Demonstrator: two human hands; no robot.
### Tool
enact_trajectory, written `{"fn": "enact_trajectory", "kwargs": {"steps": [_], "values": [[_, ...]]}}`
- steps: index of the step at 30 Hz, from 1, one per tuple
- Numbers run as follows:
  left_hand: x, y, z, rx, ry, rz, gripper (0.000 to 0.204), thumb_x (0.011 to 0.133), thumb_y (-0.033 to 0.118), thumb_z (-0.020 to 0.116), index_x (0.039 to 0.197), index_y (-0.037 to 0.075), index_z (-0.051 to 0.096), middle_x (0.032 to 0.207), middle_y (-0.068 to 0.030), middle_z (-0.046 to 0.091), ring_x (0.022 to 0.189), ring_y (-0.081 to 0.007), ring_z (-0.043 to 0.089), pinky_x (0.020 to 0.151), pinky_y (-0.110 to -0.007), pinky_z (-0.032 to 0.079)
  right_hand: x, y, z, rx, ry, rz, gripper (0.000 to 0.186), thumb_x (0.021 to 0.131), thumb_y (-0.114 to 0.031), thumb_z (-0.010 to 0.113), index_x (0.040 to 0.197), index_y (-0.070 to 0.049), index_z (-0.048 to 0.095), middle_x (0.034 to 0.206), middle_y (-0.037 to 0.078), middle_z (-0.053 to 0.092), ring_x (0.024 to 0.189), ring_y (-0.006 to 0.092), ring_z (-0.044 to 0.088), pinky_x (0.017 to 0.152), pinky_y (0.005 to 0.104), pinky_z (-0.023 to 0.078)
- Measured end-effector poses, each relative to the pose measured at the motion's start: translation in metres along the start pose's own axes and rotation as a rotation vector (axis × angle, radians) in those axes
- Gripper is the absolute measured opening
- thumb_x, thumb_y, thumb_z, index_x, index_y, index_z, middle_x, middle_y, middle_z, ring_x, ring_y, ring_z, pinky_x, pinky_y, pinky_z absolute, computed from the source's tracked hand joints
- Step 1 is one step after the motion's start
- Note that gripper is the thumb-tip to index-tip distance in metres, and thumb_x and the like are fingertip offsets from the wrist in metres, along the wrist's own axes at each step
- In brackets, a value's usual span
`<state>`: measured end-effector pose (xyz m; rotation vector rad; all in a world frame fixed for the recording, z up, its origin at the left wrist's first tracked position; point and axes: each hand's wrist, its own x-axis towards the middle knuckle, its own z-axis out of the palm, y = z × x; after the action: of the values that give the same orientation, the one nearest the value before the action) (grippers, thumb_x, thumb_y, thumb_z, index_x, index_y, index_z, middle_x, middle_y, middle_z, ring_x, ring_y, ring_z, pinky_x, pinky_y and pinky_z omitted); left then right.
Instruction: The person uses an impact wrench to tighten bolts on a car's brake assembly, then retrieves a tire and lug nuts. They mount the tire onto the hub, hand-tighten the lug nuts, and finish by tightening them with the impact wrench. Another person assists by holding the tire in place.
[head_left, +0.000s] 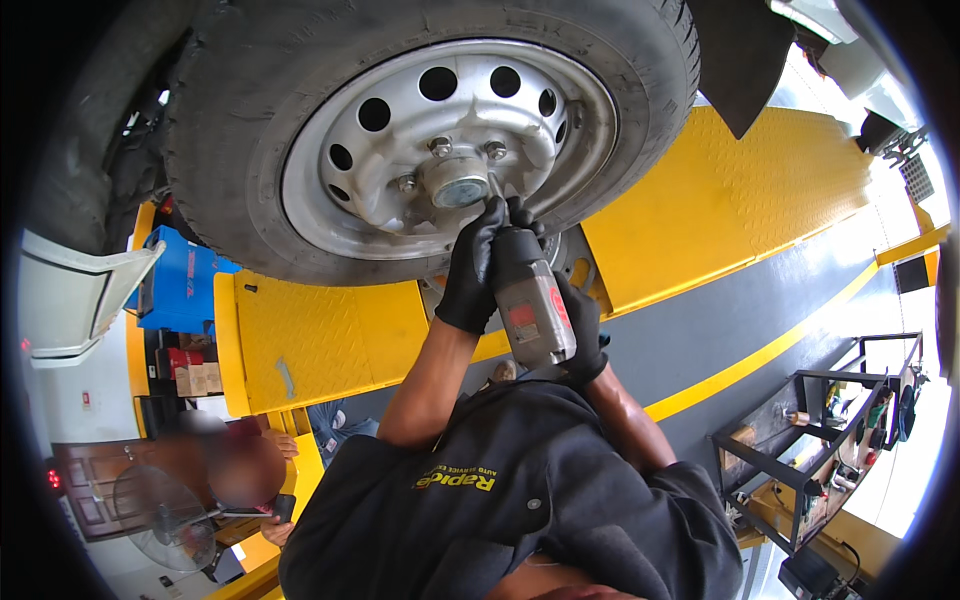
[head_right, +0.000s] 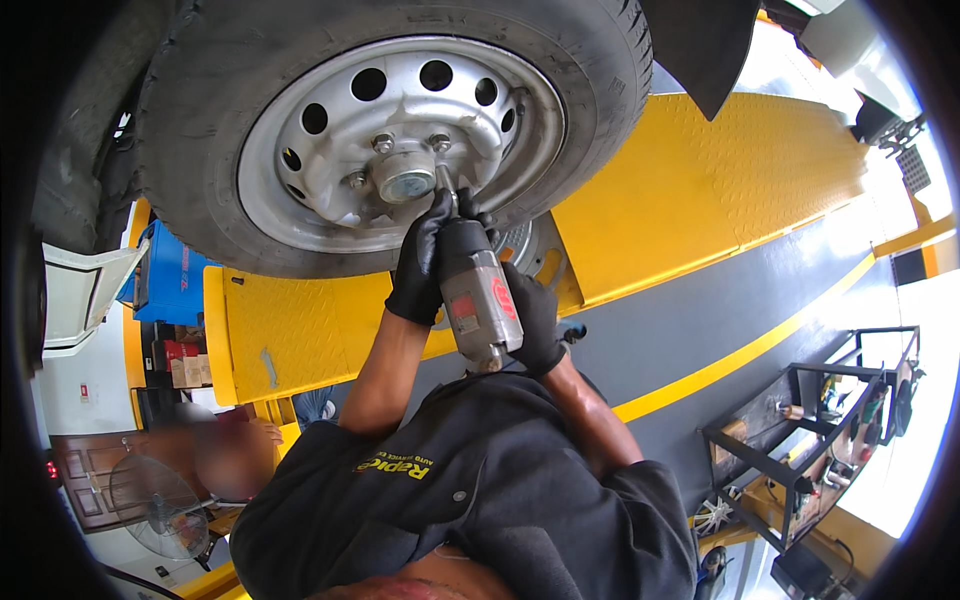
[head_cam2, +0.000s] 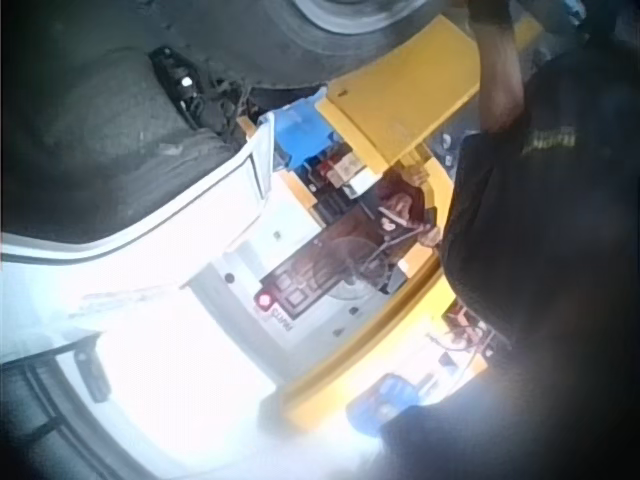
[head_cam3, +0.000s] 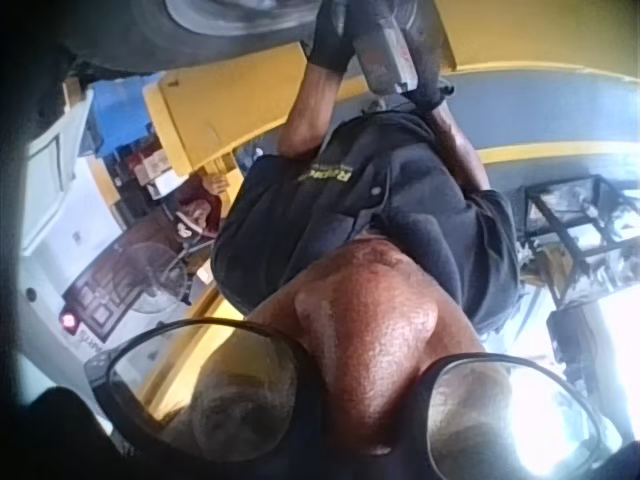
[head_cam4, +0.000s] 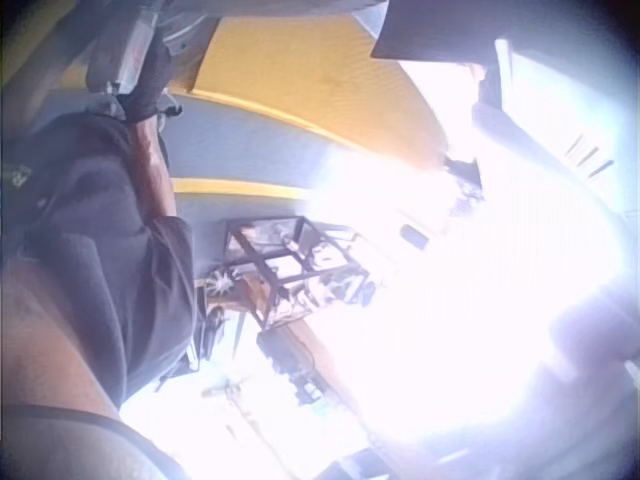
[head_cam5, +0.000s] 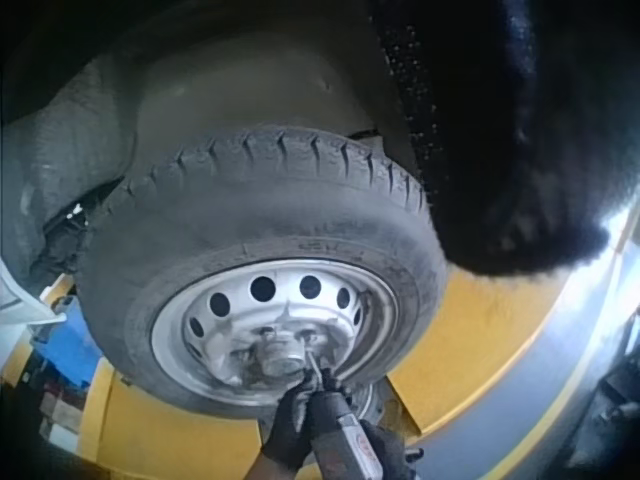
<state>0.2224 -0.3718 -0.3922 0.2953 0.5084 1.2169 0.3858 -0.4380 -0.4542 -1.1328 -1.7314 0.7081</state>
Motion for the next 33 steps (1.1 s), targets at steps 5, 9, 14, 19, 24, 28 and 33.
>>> {"fn": "enact_trajectory", "kwargs": {"steps": [5,9,14,19,24,28,33], "values": [[-0.042,-0.001,0.034,0.039,-0.112,0.010,0.038,0.111,0.035,0.048,0.129,0.002,0.058,0.106,-0.0137,0.070,0.100,-0.0275,0.071,0.094,-0.044,0.059,-0.032,-0.017,-0.005,0.336,0.045,0.181,0.039,0.079,-0.012,0.078,0.116,-0.004,0.069,0.090,0.014,0.073,0.077,0.0288,0.074,0.073,0.0364,0.057],[-0.060,0.022,0.063,-0.057,-0.111,0.020,0.044,0.112,0.032,0.044,0.140,0.000,0.055,0.120,-0.0171,0.070,0.109,-0.0315,0.070,0.102,-0.049,0.055,-0.018,-0.050,-0.022,0.487,-0.058,0.108,0.043,0.081,-0.012,0.080,0.121,-0.001,0.067,0.100,0.011,0.074,0.087,0.0181,0.072,0.079,0.0325,0.057],[-0.047,0.064,0.051,-0.148,-0.173,-0.071,0.045,0.111,0.035,0.046,0.135,-0.001,0.058,0.121,-0.0161,0.071,0.110,-0.0291,0.071,0.105,-0.049,0.055,0.008,-0.077,-0.009,0.616,-0.111,0.191,0.046,0.085,-0.011,0.079,0.127,-0.002,0.064,0.102,0.009,0.073,0.091,0.0117,0.068,0.081,0.0309,0.057],[-0.048,0.067,0.054,-0.182,-0.185,-0.065,0.043,0.110,0.040,0.050,0.126,0.002,0.063,0.111,-0.0114,0.073,0.102,-0.0237,0.073,0.099,-0.041,0.059,0.015,-0.080,0.007,0.384,-0.047,0.158,0.039,0.088,-0.013,0.076,0.123,-0.004,0.064,0.093,0.010,0.073,0.084,0.0153,0.072,0.075,0.0322,0.058],[-0.048,0.066,0.061,-0.214,-0.132,-0.033,0.041,0.108,0.045,0.053,0.114,0.006,0.064,0.103,-0.0108,0.071,0.087,-0.0237,0.073,0.080,-0.036,0.062,0.036,-0.108,-0.013,0.024,0.005,0.067,0.029,0.081,-0.016,0.077,0.102,-0.004,0.062,0.076,0.021,0.064,0.073,0.0439,0.066,0.065,0.0397,0.053],[-0.047,0.063,0.039,-0.237,-0.297,-0.098,0.042,0.109,0.044,0.051,0.122,0.007,0.064,0.107,-0.0119,0.072,0.097,-0.0225,0.072,0.086,-0.037,0.060,0.014,-0.093,-0.004,0.271,-0.044,0.132,0.039,0.086,-0.014,0.076,0.122,-0.002,0.066,0.093,0.017,0.074,0.083,0.0248,0.076,0.076,0.0361,0.057],[-0.080,0.058,0.027,-0.211,-0.044,0.079,0.042,0.110,0.042,0.049,0.122,0.004,0.064,0.107,-0.0130,0.073,0.098,-0.0252,0.072,0.094,-0.040,0.060,-0.008,-0.087,0.021,0.272,-0.103,0.197,0.033,0.086,-0.009,0.074,0.118,-0.003,0.065,0.088,0.017,0.071,0.082,0.0288,0.075,0.072,0.0357,0.056]]}}
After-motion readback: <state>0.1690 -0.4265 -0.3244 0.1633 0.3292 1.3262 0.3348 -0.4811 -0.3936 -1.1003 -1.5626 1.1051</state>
